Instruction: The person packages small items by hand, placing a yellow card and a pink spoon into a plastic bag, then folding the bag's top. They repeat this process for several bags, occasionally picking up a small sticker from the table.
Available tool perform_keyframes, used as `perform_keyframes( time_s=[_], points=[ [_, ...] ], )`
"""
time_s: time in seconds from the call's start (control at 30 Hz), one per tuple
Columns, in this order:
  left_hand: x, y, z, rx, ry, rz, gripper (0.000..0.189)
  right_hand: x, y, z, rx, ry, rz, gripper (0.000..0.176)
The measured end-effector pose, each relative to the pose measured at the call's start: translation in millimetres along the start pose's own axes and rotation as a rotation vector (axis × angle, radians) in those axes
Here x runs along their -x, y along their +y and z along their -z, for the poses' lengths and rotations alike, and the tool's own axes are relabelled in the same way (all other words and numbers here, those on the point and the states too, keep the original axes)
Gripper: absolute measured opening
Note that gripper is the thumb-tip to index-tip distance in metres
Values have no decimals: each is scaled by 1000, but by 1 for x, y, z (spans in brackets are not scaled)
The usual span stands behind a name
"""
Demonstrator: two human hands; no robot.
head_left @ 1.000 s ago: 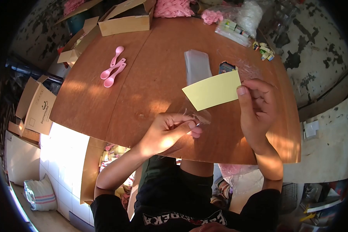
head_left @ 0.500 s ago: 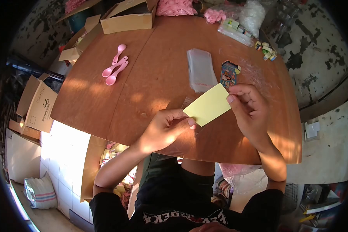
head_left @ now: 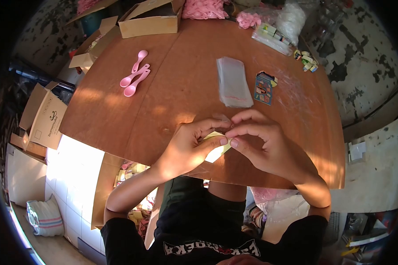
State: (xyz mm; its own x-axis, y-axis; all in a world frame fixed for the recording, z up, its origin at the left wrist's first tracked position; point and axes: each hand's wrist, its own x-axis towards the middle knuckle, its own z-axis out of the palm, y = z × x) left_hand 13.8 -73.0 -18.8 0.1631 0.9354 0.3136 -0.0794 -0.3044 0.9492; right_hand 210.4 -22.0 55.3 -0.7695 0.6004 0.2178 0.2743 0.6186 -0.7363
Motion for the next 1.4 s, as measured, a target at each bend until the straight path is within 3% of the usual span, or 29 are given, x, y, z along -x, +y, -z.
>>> perform_keyframes(
  time_s=[0.13, 0.2, 0.27, 0.3, 0.33, 0.4, 0.47, 0.5, 0.53, 0.57, 0.63, 0.7, 0.87, 0.93, 1.1, 1.17, 1.2, 1.27, 1.33, 1.4],
  points=[
    [8, 14, -1, -115, 23, 123, 31, -3, 6, -4, -122, -137, 42, 26],
    [10, 12, -2, -131, 7, -46, 35, -5, 7, -6, -152, -191, 89, 28],
    [12, 18, 0, -195, 31, -27, 35, -7, -3, -7, -293, -333, -284, 24],
    [11, 16, 2, -249, 54, -134, 36, -11, -1, -8, -292, -340, -280, 24],
    [11, 17, 5, -302, 77, -239, 38, -15, 2, -9, -226, -341, -210, 23],
    [18, 21, 10, -407, 96, -238, 42, -28, 2, -11, -162, -346, -136, 22],
    [31, 17, 16, -240, 137, -140, 47, -51, -2, -6, -329, -479, -72, 23],
    [39, 15, 22, -210, 138, -36, 48, -67, 3, -2, -300, -479, 107, 26],
    [46, 9, 26, -216, 136, -36, 48, -82, 10, -2, -409, -434, -35, 28],
    [53, 0, 30, -221, 211, 2, 47, -102, 23, -4, -483, -350, 0, 29],
    [64, -4, 32, -198, 309, 101, 48, -148, 51, -29, -217, -91, 55, 28],
    [70, -4, 31, -143, 350, 120, 46, -188, 72, -57, 112, -22, 214, 31],
    [76, -1, 38, -96, 383, 179, 51, -253, 90, -145, 182, 35, 435, 31],
    [74, 3, 38, -98, 400, 160, 49, -270, 98, -163, 202, 1, 410, 28],
    [67, 6, 39, -86, 424, 107, 46, -245, 83, -139, 483, 32, 476, 20],
    [63, 4, 40, -121, 406, 126, 46, -219, 79, -121, 605, 201, 597, 16],
    [60, 2, 40, -114, 402, 123, 46, -205, 77, -108, 612, 199, 593, 16],
    [57, -1, 39, -169, 396, 84, 47, -174, 74, -79, 232, 11, 265, 10],
    [51, -3, 37, -153, 360, 62, 48, -138, 65, -48, -161, -10, -22, 16],
    [44, -4, 33, -140, 326, 39, 49, -105, 60, -19, -277, 90, -160, 17]
  ],
)
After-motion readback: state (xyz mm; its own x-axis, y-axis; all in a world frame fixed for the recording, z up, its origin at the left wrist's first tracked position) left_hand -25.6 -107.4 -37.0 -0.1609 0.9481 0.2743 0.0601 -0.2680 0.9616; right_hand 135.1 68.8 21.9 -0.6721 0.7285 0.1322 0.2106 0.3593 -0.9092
